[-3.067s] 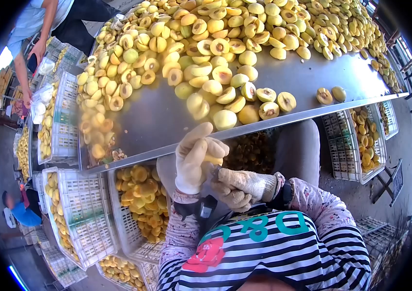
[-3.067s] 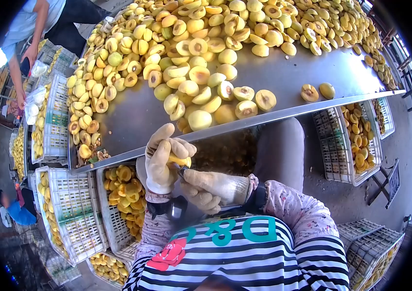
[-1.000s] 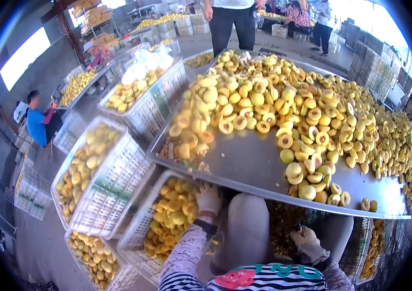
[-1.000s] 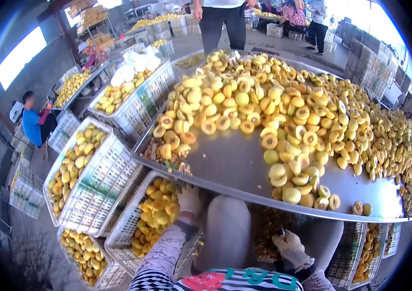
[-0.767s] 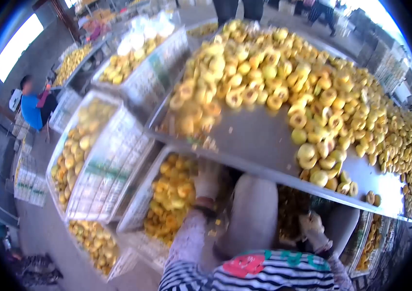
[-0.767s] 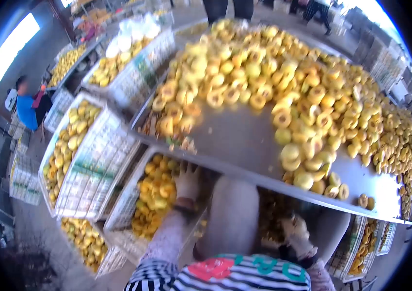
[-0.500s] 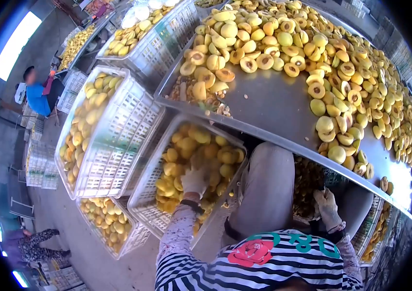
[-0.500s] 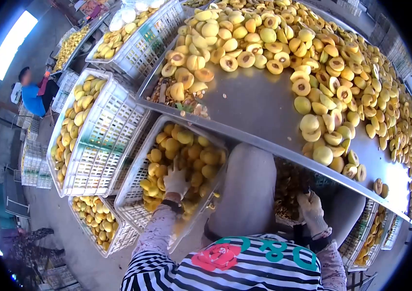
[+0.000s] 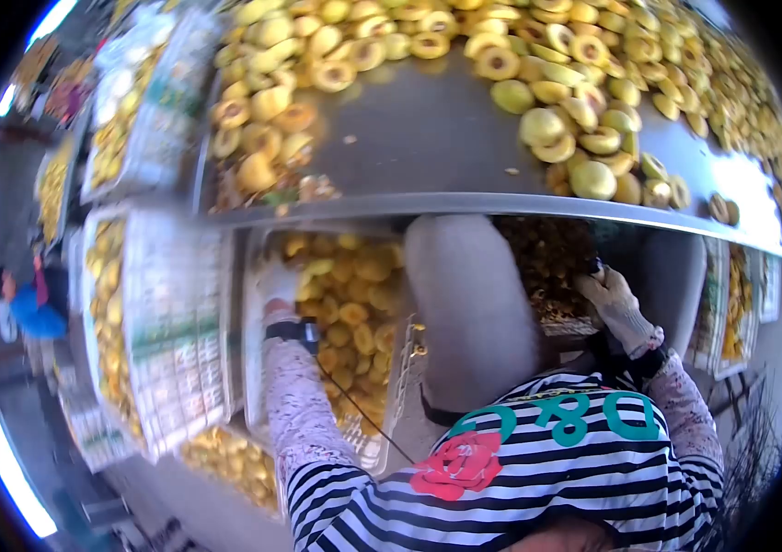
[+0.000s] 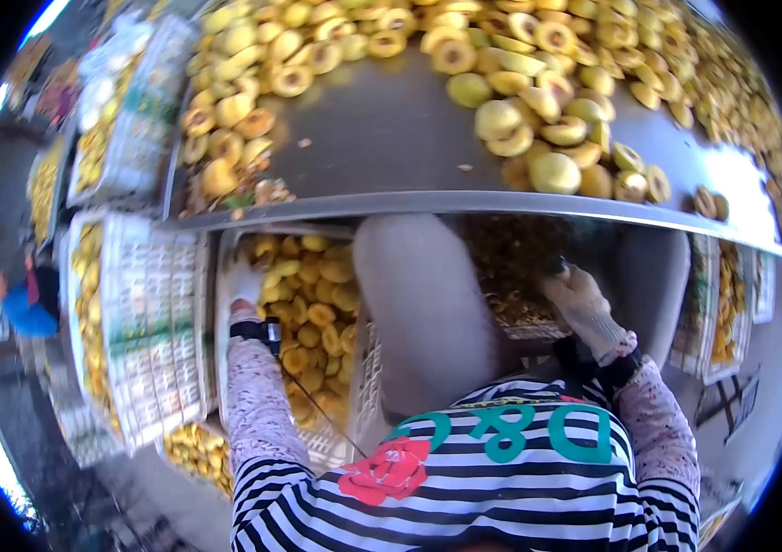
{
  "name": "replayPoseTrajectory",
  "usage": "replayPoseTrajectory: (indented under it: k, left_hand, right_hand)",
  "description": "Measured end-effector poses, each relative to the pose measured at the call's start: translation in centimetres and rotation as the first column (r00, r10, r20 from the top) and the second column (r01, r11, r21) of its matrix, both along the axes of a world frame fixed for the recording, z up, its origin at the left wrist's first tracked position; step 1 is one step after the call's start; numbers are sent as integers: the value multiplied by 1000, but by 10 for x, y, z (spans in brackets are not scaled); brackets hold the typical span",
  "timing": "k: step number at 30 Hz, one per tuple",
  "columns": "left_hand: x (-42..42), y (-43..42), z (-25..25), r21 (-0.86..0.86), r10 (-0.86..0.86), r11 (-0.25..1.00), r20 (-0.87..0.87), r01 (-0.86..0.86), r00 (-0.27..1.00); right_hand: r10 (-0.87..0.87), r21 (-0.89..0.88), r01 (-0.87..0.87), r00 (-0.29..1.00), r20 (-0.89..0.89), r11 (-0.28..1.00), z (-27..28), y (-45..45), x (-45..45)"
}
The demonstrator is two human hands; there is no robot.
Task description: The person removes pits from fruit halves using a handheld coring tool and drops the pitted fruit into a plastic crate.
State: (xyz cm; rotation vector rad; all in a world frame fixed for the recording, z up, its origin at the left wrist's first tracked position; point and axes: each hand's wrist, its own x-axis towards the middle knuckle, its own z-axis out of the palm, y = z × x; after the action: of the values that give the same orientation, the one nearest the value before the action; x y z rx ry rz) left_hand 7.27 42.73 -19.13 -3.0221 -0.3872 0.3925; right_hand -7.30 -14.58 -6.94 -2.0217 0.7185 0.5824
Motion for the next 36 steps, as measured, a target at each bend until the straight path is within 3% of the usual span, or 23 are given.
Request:
replayPoseTrajectory:
  k: [1, 3, 5, 6, 7, 11, 13, 14, 15, 17, 18, 19, 22, 23, 25, 27, 28, 29, 30, 31, 32, 34, 36]
  left_hand:
    - [15, 14, -29, -168, 20, 986, 89, -5, 996]
    - [33, 32, -86, -53, -43, 997, 171, 53, 984]
    - [36, 17, -61, -19, 57, 998, -7, -57, 998]
    - [31, 18, -56, -120, 28, 993, 72, -19, 997]
    - [24, 16, -51, -94, 29, 995, 31, -26, 999]
    - [0, -13, -27, -130, -29, 991, 69, 38, 997]
    - [-15, -37, 0, -237, 6, 971, -112, -33, 994]
    - [-29, -47, -1, -139, -185, 977, -162, 163, 969]
    - [-52, -54, -19, 38, -302, 952, -78, 305, 950]
    - [-96, -88, -16, -282, -200, 946, -126, 158, 972]
    - [-123, -89, -28, -397, -54, 918, -120, 2, 991]
    - [-146, -87, -44, -416, -92, 908, -93, 45, 991]
    - [-184, -83, -22, -400, -150, 916, -302, 18, 942]
    - [-189, -78, -15, -473, -137, 880, -350, -49, 927]
    - [-180, -48, -5, -427, -220, 902, -573, -58, 790]
    - [-159, -55, 34, -301, -269, 952, -720, 61, 639]
    - [-153, -43, 40, -517, -240, 851, -536, -91, 809]
    - [-147, -31, 44, -738, -195, 660, -347, -139, 917]
    - [-140, -124, 149, -530, -386, 789, -33, 312, 922]
    - [-136, -181, 195, -767, -56, 635, -160, -89, 985]
    - [-135, -207, 209, -827, -151, 553, 23, 103, 988]
    - [-136, -285, 255, -971, -204, 222, 48, 93, 978]
    - [-127, -341, 272, -972, -473, 181, 48, 150, 880]
  right_hand:
    - [-22, -2, 22, 1000, 20, 1000, 5, -1, -2]
    - [-98, 87, 90, 990, 97, 992, -12, -10, -9]
    - [-288, 268, 266, 956, 47, 926, 12, 5, -3]
    - [-324, 273, 294, 944, 68, 916, 13, 5, 0]
    - [-351, 285, 314, 932, 91, 906, 10, 4, 3]
    - [-636, 567, 548, 770, -55, 615, 11, 2, 12]
    - [-675, 621, 570, 733, -89, 538, 10, -2, 10]
    - [-693, 643, 582, 712, -109, 498, 7, -6, 8]
    - [-712, 666, 592, 690, -129, 453, 4, -9, 6]
    - [-705, 705, 574, 694, -149, 416, 1, -14, 3]
    - [-695, 721, 558, 704, -148, 412, 0, -17, 1]
    - [-688, 736, 543, 711, -148, 403, -2, -19, -2]
    - [-680, 770, 539, 708, -193, 342, 3, -29, -5]
    - [-675, 805, 511, 710, -198, 301, 4, -32, -7]
    - [-681, 822, 507, 700, -216, 261, 8, -37, -12]
    - [-684, 814, 525, 690, -237, 248, 21, -40, -16]
    - [-663, 838, 475, 722, -197, 268, 23, -44, -22]
    - [-668, 840, 462, 724, -171, 285, 28, -46, -28]
    - [-669, 841, 445, 729, -143, 306, 35, -49, -32]
    - [-668, 844, 425, 736, -111, 328, 43, -54, -36]
    - [-667, 858, 352, 745, -15, 374, 50, -61, -41]
    - [-692, 902, 255, 718, 65, 349, 62, -79, -48]
    - [-730, 912, 179, 663, 165, 368, 82, -102, -56]
